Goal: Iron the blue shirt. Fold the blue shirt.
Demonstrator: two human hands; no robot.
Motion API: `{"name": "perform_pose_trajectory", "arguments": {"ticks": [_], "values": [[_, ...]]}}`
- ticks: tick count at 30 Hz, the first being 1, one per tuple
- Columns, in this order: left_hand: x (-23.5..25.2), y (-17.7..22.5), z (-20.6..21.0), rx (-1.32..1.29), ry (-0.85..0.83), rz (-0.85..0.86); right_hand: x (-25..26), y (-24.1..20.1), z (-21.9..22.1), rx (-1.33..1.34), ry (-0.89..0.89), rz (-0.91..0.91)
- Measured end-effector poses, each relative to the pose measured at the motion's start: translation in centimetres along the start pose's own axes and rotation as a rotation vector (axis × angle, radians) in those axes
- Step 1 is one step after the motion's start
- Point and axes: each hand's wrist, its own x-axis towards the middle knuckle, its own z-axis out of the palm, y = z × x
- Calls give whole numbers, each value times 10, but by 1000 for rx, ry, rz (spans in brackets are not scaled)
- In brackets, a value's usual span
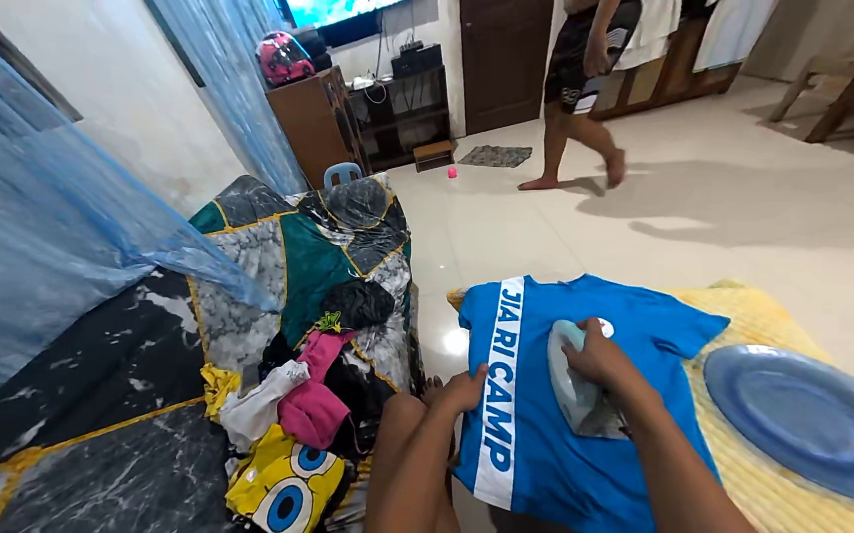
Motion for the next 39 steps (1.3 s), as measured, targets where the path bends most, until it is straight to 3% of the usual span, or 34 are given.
{"name": "perform_pose_trajectory", "arguments": {"ticks": [11, 21, 24, 34, 39], "values": [[4, 7, -3, 97, -8, -13, -86, 7, 26, -31, 57, 147], [10, 1, 2, 20, -4, -13, 16, -21, 5, -46, 60, 165], [13, -3, 4, -13, -7, -5, 23, -24, 5, -66, 65, 155], [12, -2, 2, 116, -3, -18, -92, -1, 27, -75, 17, 223], [9, 6, -4, 228, -22, -47, -101, 0, 26, -73, -32, 248]]}}
